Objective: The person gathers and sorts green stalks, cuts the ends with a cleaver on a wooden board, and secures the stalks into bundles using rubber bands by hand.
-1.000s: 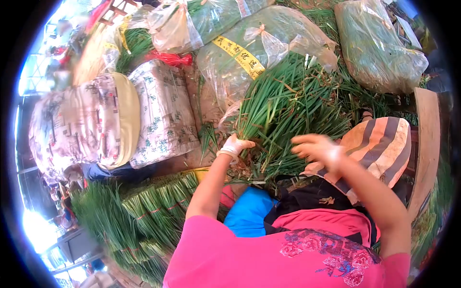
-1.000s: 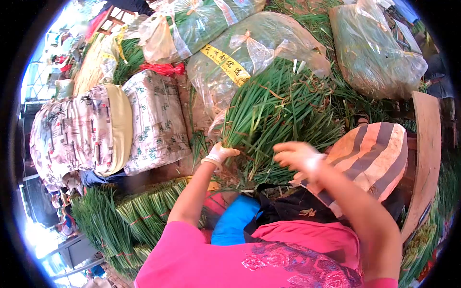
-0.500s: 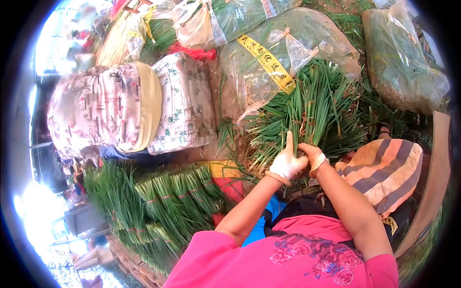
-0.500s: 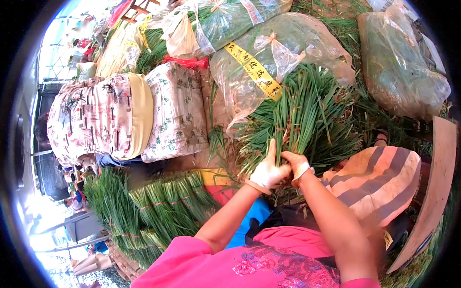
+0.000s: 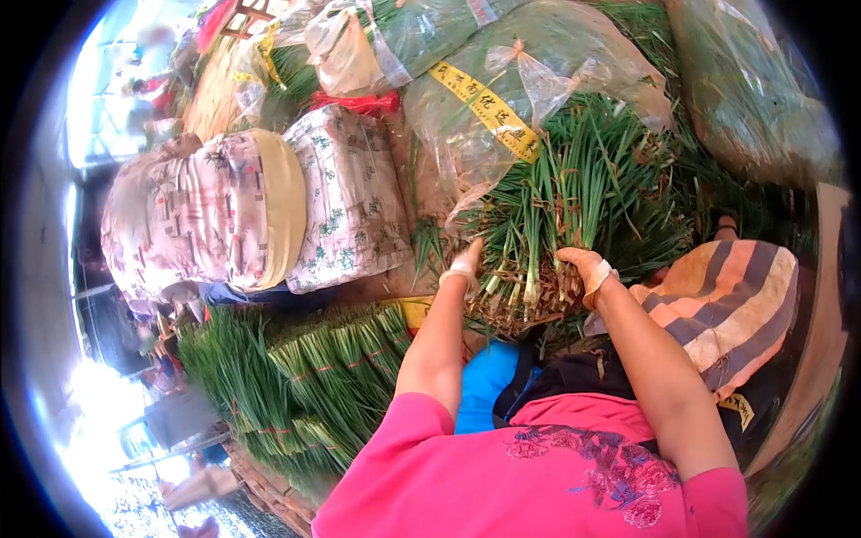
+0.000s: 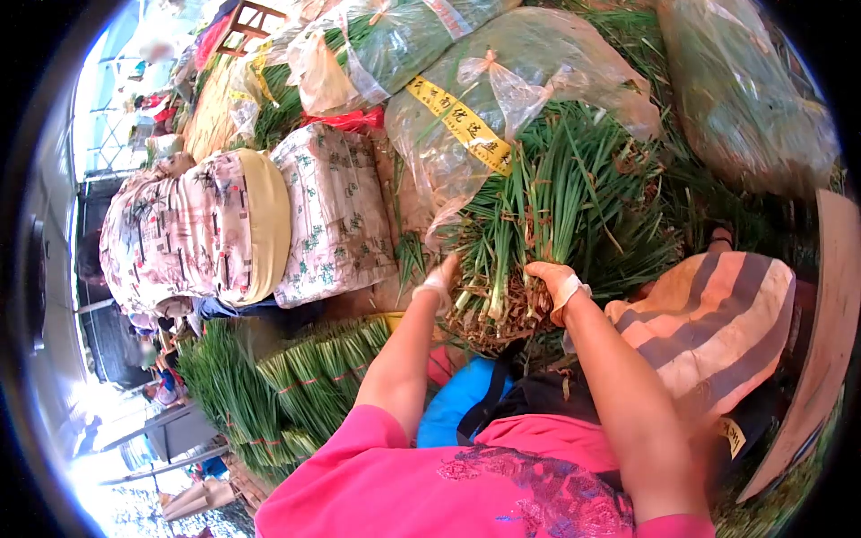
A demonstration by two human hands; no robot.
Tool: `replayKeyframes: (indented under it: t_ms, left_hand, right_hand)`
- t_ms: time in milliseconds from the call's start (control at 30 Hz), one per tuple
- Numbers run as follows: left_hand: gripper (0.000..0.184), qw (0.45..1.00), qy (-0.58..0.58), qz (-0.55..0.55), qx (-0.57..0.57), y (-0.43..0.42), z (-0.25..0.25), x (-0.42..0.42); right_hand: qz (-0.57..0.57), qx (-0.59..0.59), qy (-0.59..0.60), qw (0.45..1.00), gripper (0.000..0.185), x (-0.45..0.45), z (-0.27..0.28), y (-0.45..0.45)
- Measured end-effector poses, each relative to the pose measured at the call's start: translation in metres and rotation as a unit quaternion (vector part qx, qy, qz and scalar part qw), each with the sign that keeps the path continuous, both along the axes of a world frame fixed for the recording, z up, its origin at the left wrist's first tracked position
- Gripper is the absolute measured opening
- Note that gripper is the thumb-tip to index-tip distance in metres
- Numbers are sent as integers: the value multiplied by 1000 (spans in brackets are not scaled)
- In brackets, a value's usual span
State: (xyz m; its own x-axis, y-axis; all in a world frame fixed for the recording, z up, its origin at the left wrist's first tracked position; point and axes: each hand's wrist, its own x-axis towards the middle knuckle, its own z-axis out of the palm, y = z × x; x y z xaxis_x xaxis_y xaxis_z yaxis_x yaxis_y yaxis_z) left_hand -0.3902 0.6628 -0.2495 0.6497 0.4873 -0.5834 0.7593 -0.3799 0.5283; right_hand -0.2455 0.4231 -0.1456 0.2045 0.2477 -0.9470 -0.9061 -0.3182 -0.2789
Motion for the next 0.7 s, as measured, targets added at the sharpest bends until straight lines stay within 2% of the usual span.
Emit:
replayKeyframes:
  t_ms: [67, 100, 200, 233, 267, 300, 400, 433, 467, 533, 567, 600, 633, 667, 700]
  left_hand:
    - [60, 994, 96, -13, -43, -16, -2, -18]
    - [64, 991, 114, -13, -68, -20, -3, -23]
    - [77, 980, 120, -1, -157, -24, 0, -28]
    - [81, 965, 115, 80, -223, -26, 1, -30]
    - [83, 917, 84, 241, -305, -30, 1, -29]
    - [92, 867, 109, 311, -373, -33, 2, -31]
    - [77, 913, 133, 193, -333, -31, -22, -46]
    - [83, 758, 86, 389, -516, -35, -60, -55]
    - [89, 537, 80, 571, -616, -39, -96, -64]
    - [81, 260, 61, 680, -683, -46, -126, -73]
    - [77, 111, 48, 711, -693, -52, -112, -66]
    - [78, 206, 22, 666, -717, -56, -97, -56]
    - [80, 373, -14, 581, -723, -70, -45, -33]
    - [81, 512, -50, 492, -703, -84, 17, -12]
    - [83, 573, -69, 441, -687, -97, 61, 5]
  right_hand:
    - [6, -8, 17, 1000, 40, 2, 11, 0]
    - [31, -8, 1, 999, 41, 3, 6, -1]
    - [13, 9, 39, 999, 42, 5, 14, -1]
    - [11, 0, 42, 999, 42, 5, 17, -1]
    - [18, 9, 42, 999, 42, 5, 15, -2]
    - [24, 17, 40, 999, 42, 6, 13, -3]
    - [-17, 35, 63, 997, 37, 5, 6, -7]
    - [-40, 41, 74, 996, 35, 5, 4, -8]
    - [-61, 48, 85, 993, 32, 4, 3, -8]
    - [-75, 75, 111, 988, 33, 4, 2, -11]
    - [-72, 75, 111, 988, 33, 5, 3, -12]
    - [-70, 77, 110, 988, 34, 7, 3, -14]
    - [-54, 83, 102, 990, 36, 8, -4, -16]
    - [-37, 89, 94, 991, 37, 8, -19, -20]
    - [-20, 95, 86, 992, 39, 7, -31, -21]
